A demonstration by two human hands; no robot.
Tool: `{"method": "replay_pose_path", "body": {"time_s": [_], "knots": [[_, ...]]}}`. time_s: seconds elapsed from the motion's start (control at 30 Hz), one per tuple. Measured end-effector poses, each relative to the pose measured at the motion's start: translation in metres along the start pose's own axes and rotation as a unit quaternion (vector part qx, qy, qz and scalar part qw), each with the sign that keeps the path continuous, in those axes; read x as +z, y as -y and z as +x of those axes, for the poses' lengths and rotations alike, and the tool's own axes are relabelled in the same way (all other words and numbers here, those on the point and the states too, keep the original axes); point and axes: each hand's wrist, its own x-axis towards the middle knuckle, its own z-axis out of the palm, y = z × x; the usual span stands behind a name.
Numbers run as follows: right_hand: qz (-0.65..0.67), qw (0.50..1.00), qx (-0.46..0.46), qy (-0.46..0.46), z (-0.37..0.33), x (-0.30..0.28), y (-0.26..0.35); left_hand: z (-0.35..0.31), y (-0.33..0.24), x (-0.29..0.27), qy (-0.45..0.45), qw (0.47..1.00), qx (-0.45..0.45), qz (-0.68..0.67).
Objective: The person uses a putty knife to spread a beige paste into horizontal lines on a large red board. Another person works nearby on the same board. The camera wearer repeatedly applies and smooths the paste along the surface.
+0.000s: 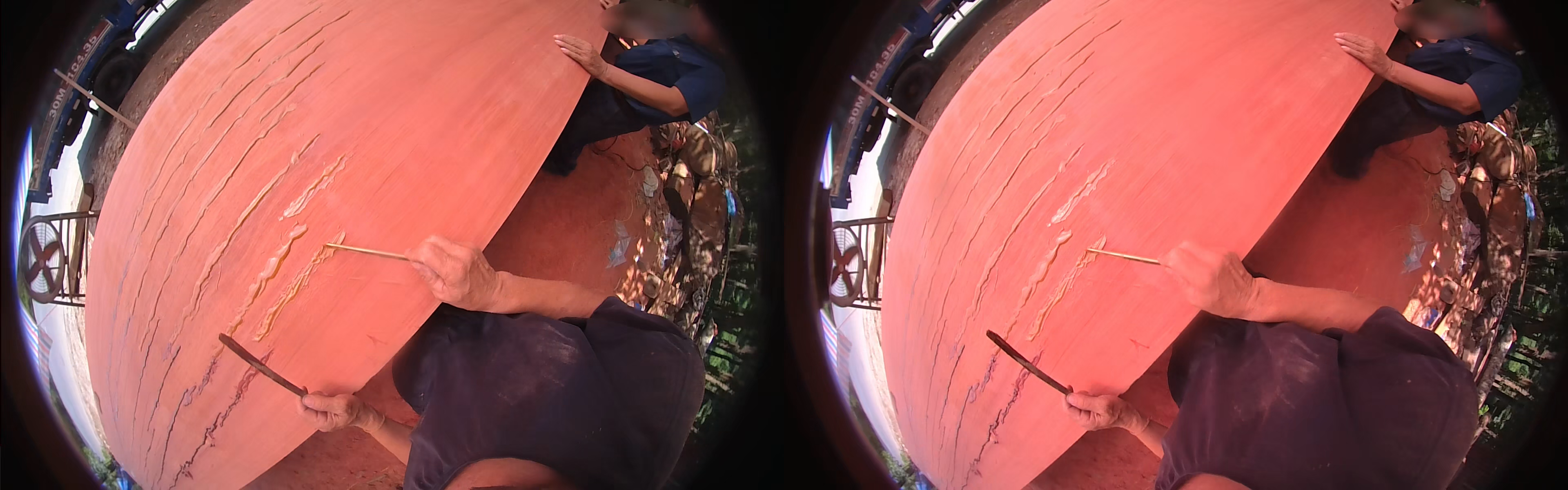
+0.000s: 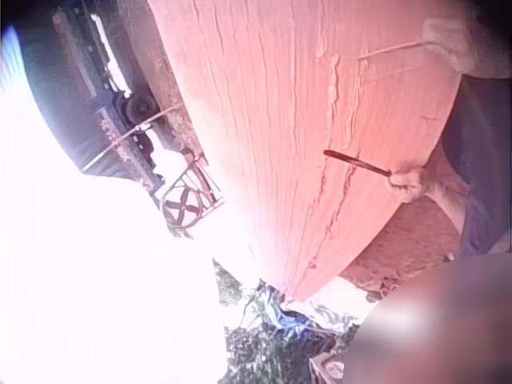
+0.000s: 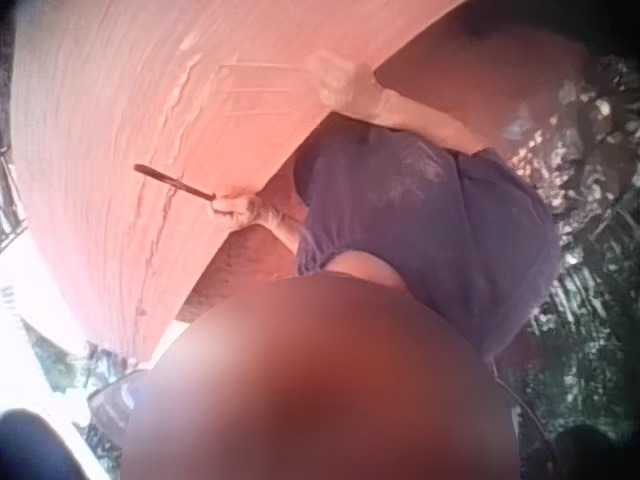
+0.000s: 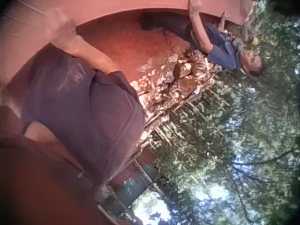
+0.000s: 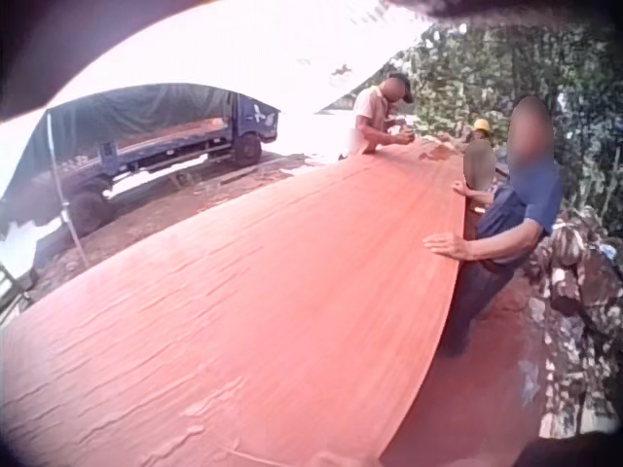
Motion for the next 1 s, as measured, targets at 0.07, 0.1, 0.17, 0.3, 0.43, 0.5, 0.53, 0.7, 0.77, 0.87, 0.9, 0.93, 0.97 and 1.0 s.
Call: {"method": "replay_pose_path", "body": {"time_s": [0.07,0.1,0.17,0.3,0.43,0.5,0.53,0.7,0.77,0.87,0.9,0.93,0.97,1.0], "knots": [[-0.008,0.999,-0.008,-0.039,0.006,-0.002,-0.003,-0.001,0.003,-0.001,-0.013,1.000,-0.011,-0.004],[0.052,0.997,0.058,-0.009,0.008,-0.004,-0.002,-0.001,0.004,-0.002,-0.019,1.000,0.009,0.001],[0.141,0.965,0.210,0.072,0.013,-0.018,-0.004,-0.001,0.004,0.001,-0.027,0.999,0.017,-0.004],[0.280,0.907,0.299,0.097,0.035,-0.035,-0.023,-0.002,0.002,0.001,-0.023,1.000,0.017,0.010],[0.202,0.936,0.280,0.064,0.039,-0.052,-0.025,-0.004,0.003,0.001,-0.018,1.000,-0.003,0.004],[0.154,0.950,0.269,0.038,0.037,-0.058,-0.017,-0.003,0.002,0.000,-0.014,1.000,0.006,0.000],[0.139,0.961,0.237,0.020,0.038,-0.060,-0.012,-0.002,0.002,0.000,-0.017,1.000,0.014,-0.009],[0.099,0.988,0.117,0.028,0.047,-0.054,-0.005,-0.004,-0.004,0.003,-0.014,1.000,-0.002,-0.024],[0.068,0.996,0.055,0.036,0.051,-0.050,-0.010,-0.003,-0.006,0.003,-0.017,1.000,0.007,-0.010],[0.069,0.996,0.039,0.045,0.057,-0.042,-0.019,-0.004,-0.006,0.001,-0.006,0.999,-0.019,-0.027],[0.089,0.994,0.048,0.046,0.059,-0.040,-0.022,-0.004,-0.006,0.001,-0.007,1.000,-0.010,-0.012],[0.112,0.991,0.057,0.045,0.061,-0.038,-0.023,-0.004,-0.005,0.001,-0.009,1.000,-0.007,-0.006],[0.123,0.988,0.064,0.064,0.064,-0.036,-0.024,-0.004,-0.004,0.001,-0.011,1.000,-0.003,0.000],[0.136,0.985,0.072,0.080,0.066,-0.033,-0.023,-0.003,-0.003,0.001,-0.015,1.000,0.007,0.003]]}}
